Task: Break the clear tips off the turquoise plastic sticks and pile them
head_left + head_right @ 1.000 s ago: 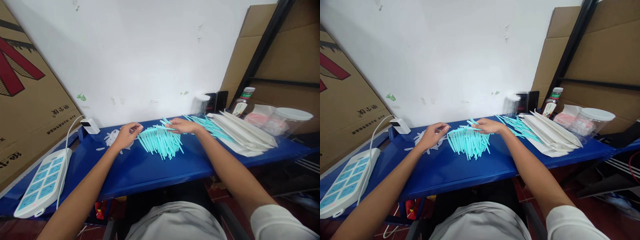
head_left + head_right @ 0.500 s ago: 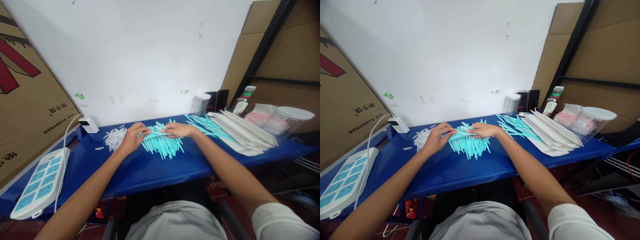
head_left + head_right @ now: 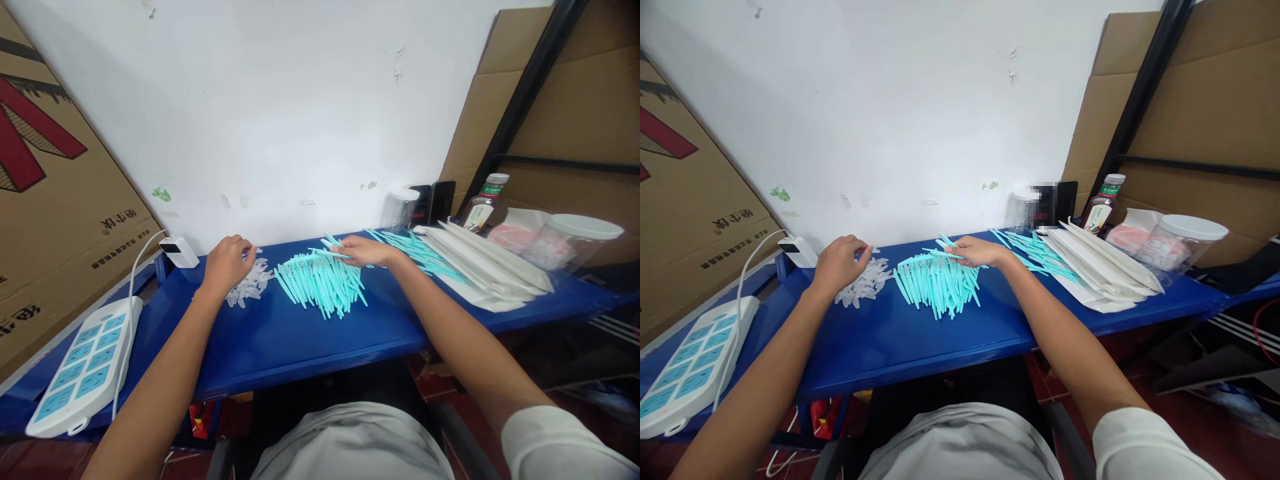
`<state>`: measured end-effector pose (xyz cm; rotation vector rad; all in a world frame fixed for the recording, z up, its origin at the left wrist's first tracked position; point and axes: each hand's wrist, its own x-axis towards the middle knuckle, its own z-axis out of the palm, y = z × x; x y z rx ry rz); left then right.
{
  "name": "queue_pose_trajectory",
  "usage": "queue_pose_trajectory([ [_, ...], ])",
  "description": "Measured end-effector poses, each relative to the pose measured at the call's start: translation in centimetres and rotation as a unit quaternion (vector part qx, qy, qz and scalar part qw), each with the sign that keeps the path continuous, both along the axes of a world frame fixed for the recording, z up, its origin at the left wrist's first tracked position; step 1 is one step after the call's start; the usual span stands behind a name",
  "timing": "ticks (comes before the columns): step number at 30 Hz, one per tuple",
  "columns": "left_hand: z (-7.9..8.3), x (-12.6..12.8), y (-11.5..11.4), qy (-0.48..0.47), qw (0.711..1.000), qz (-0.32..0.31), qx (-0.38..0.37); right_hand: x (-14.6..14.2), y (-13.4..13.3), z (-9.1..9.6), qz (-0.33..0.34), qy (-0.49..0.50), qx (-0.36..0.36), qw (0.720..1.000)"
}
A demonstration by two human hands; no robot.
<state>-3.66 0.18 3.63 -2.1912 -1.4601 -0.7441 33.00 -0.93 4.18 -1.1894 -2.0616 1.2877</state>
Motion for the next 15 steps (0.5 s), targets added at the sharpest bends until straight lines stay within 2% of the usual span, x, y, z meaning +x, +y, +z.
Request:
queue_pose_trajectory([
  [2,-0.3,-0.8,0.4,0.057,0.995,0.07,-0.05,-0.2,0.1,-0.3,0.003,0.003,0.005,1.0],
  [3,-0.4,-1.0,0.5,0.072,0.991,0.085,-0.069,-0.3,0.2,-0.5,0.004,0.004,0.009,1.0],
  [5,-0.7,-0.6,0.4,0.065,0.993,0.067,-0.068,-0.5,0.3,-0.8,0.004,0.004,0.02,1.0],
  [8,-0.8,1.3,-0.5,-0.006,0.997,-0.068,0.02,-1.0,0.2,-0.9,0.005,0.006,0.041,0.999],
  [10,-0.9,3.2,-1.5,-0.034,0.98,-0.171,0.096,-1.4,0.1,-1.0,0.011,0.005,0.066,0.998],
  [12,-1.0,5.1,-2.7,-0.028,0.959,-0.234,0.156,-1.8,0.0,-1.1,0.021,-0.007,0.107,0.994],
  [15,-1.5,7.0,-3.9,0.023,0.933,-0.286,0.217,-2.8,-0.1,-1.6,0.023,-0.033,0.168,0.985],
])
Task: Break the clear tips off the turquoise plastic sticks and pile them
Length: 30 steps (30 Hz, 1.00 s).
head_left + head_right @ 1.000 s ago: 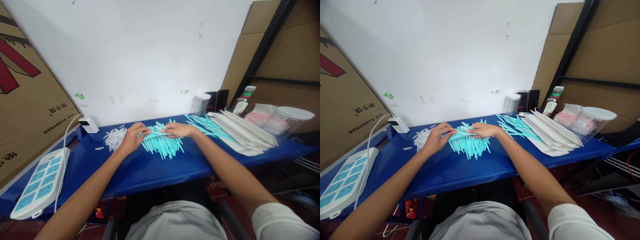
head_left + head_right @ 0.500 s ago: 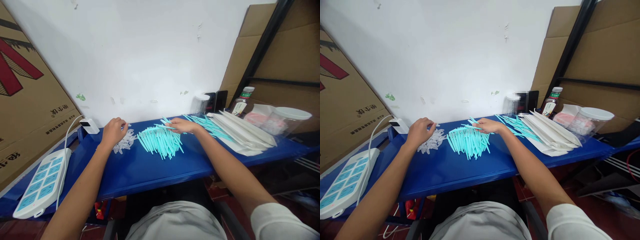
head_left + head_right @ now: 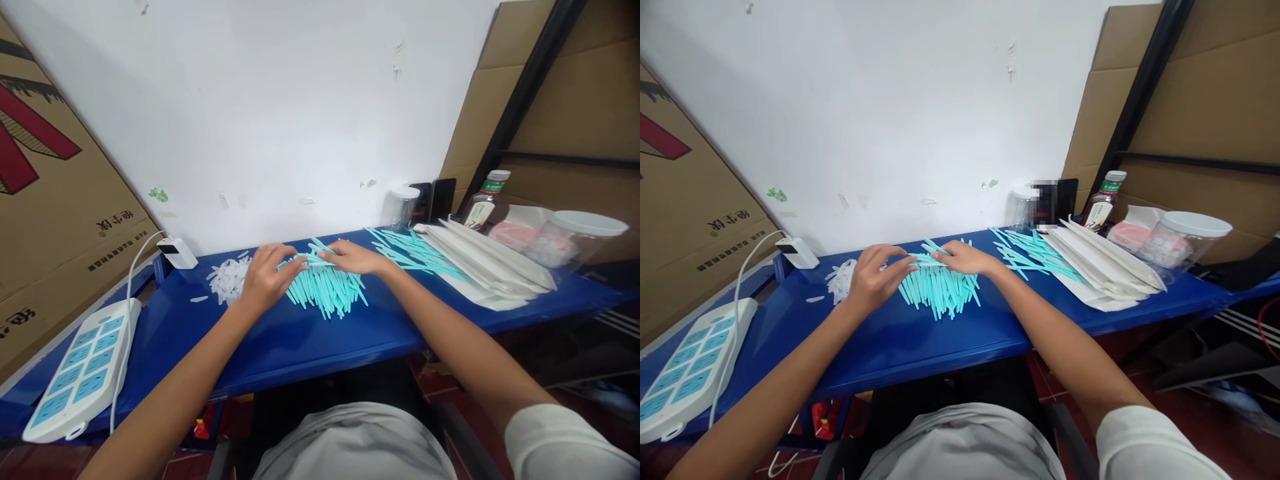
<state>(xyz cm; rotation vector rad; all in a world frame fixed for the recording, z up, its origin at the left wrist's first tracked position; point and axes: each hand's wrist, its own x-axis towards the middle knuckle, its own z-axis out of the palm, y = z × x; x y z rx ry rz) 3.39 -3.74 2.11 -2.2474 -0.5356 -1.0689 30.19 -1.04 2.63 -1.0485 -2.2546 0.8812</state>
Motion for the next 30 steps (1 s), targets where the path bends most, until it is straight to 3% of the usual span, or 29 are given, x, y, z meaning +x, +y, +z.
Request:
queue_pose_trajectory([
  [5,-0.9,1.1,-0.6,0.035,0.996,-0.041,0.07,-1.7,-0.5,-0.6,-0.022,-0.018,0.076,0.997],
  [8,-1.1,1.1,-0.4,0.042,0.994,-0.04,0.095,-2.0,-0.6,-0.7,-0.01,-0.006,0.073,0.997],
  [14,0.7,-2.0,1.1,0.01,0.995,0.058,0.081,-0.4,0.8,-0.6,-0.081,-0.008,0.099,0.992],
  [18,2.4,-5.9,2.5,0.022,0.972,0.229,-0.04,0.6,1.5,-0.8,-0.18,-0.055,0.178,0.966],
  [21,2.4,-8.2,3.3,0.099,0.909,0.366,-0.171,0.5,1.3,-0.9,-0.19,-0.078,0.205,0.957],
  [24,1.9,-8.9,3.8,0.157,0.85,0.422,-0.274,0.1,0.9,-0.9,-0.147,-0.064,0.204,0.966],
  [25,1.7,-8.8,3.8,0.153,0.852,0.415,-0.279,0.0,0.8,-0.9,-0.133,-0.056,0.201,0.969],
  [27,1.6,-7.8,3.6,0.112,0.896,0.358,-0.239,-0.1,0.7,-1.0,-0.111,-0.045,0.187,0.975],
  [30,1.5,-5.3,2.7,0.037,0.973,0.193,-0.125,-0.4,0.6,-1.0,-0.086,-0.032,0.16,0.983],
])
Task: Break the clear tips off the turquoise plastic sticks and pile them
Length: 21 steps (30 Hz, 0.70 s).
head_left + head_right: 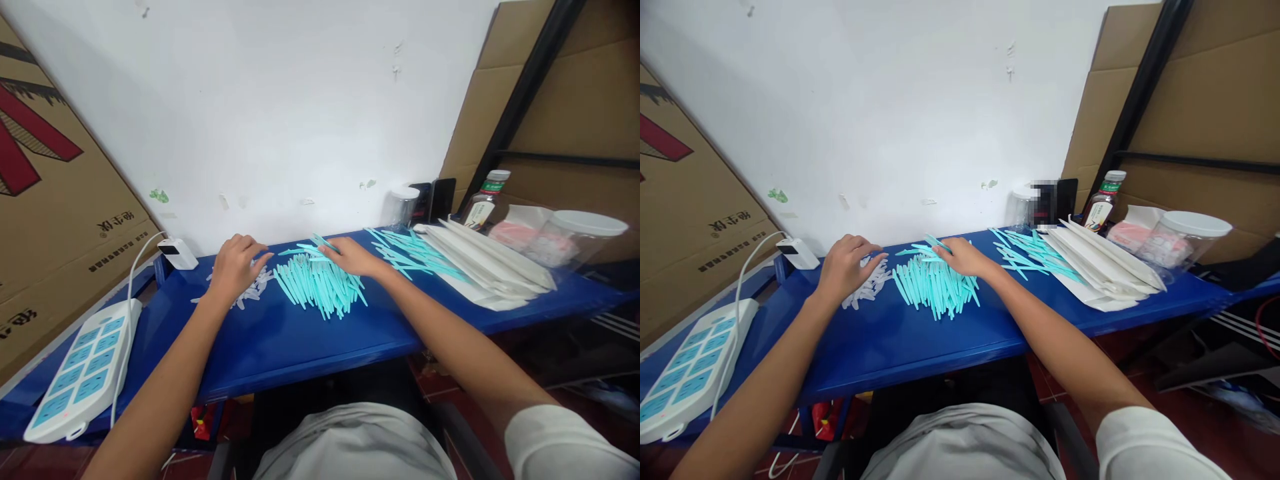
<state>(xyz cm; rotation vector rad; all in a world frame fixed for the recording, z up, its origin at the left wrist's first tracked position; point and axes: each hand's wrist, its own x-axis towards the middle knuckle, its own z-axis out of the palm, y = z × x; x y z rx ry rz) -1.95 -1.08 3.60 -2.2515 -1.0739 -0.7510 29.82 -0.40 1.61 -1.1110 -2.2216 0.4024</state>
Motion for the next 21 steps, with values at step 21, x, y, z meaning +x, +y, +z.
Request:
queue_pose_trajectory([
  [21,-2.9,4.6,-1.7,0.03,0.964,-0.192,0.18,-1.7,-2.0,1.0,0.124,0.1,-0.165,0.973],
])
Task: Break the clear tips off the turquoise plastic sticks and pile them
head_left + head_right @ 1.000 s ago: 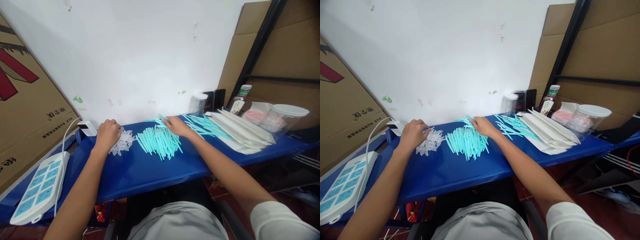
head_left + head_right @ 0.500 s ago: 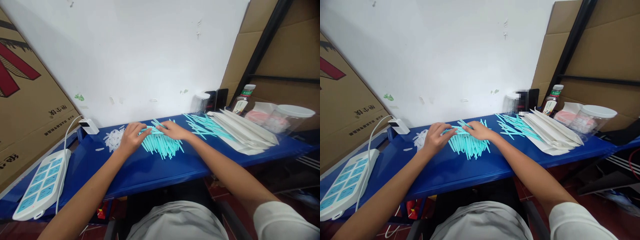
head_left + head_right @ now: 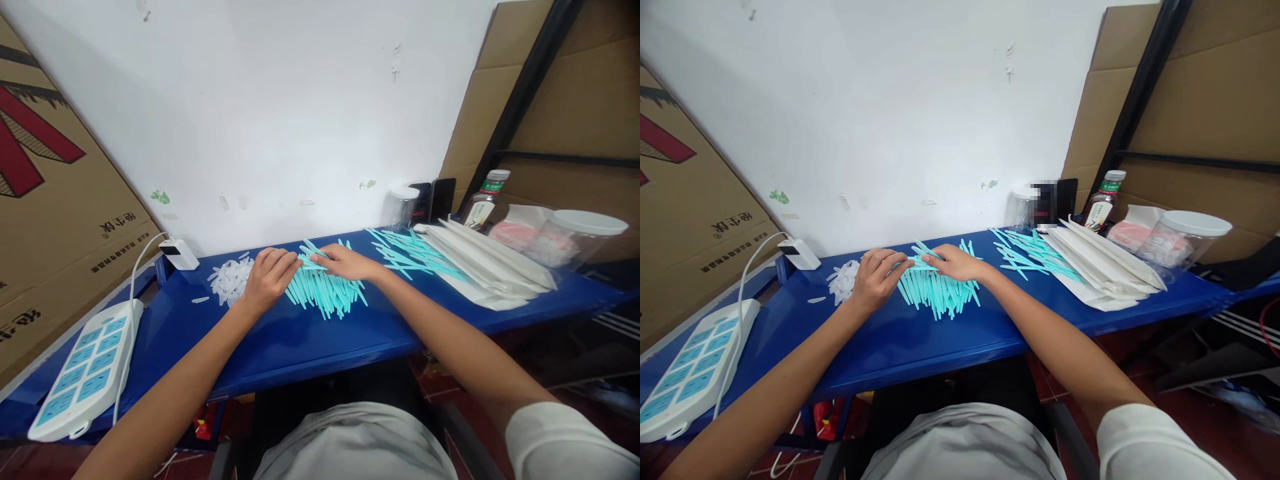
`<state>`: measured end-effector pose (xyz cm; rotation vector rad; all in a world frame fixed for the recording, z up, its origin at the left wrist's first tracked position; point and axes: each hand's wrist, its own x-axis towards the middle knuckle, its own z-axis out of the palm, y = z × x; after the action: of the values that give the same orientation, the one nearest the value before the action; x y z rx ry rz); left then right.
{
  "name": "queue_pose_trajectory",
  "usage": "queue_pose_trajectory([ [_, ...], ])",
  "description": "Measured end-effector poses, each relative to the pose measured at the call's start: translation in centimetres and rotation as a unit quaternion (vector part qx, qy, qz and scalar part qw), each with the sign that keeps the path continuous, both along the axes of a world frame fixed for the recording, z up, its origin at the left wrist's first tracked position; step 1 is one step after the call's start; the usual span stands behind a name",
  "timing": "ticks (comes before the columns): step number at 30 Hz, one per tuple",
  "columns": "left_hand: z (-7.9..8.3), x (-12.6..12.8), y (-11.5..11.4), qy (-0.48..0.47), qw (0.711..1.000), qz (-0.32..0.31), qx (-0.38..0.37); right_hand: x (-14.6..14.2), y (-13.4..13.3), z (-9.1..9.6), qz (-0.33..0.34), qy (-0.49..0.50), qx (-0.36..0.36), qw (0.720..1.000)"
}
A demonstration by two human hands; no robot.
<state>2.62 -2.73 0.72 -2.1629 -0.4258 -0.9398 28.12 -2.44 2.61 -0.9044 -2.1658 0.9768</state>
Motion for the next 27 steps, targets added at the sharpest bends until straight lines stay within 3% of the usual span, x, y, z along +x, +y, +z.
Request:
queue_pose_trajectory([
  [5,1.3,-1.4,0.5,-0.047,0.998,0.038,0.006,1.3,1.0,0.1,-0.031,-0.004,0.007,0.999],
  [9,3.2,-5.0,1.6,-0.128,0.978,0.147,-0.072,2.5,2.2,-0.3,-0.114,-0.025,0.088,0.989],
  [12,3.9,-8.1,2.6,-0.093,0.943,0.28,-0.157,2.7,2.8,-0.6,-0.17,-0.061,0.16,0.971],
  [16,3.4,-10.5,3.7,-0.003,0.862,0.427,-0.273,2.3,2.8,-1.0,-0.196,-0.091,0.205,0.955],
  [19,2.6,-10.7,4.1,0.022,0.81,0.477,-0.34,2.2,2.6,-1.0,-0.201,-0.098,0.21,0.952],
  [21,2.2,-10.3,4.2,0.039,0.792,0.485,-0.369,2.2,2.5,-0.9,-0.196,-0.093,0.206,0.954],
  [22,2.1,-10.0,4.2,0.041,0.798,0.476,-0.368,2.1,2.4,-0.8,-0.191,-0.088,0.203,0.956],
  [24,1.8,-9.1,4.1,0.012,0.844,0.419,-0.335,2.1,2.3,-0.6,-0.173,-0.075,0.191,0.963],
  [27,1.7,-7.0,3.5,-0.081,0.926,0.259,-0.264,2.0,2.1,-0.4,-0.138,-0.051,0.161,0.976],
])
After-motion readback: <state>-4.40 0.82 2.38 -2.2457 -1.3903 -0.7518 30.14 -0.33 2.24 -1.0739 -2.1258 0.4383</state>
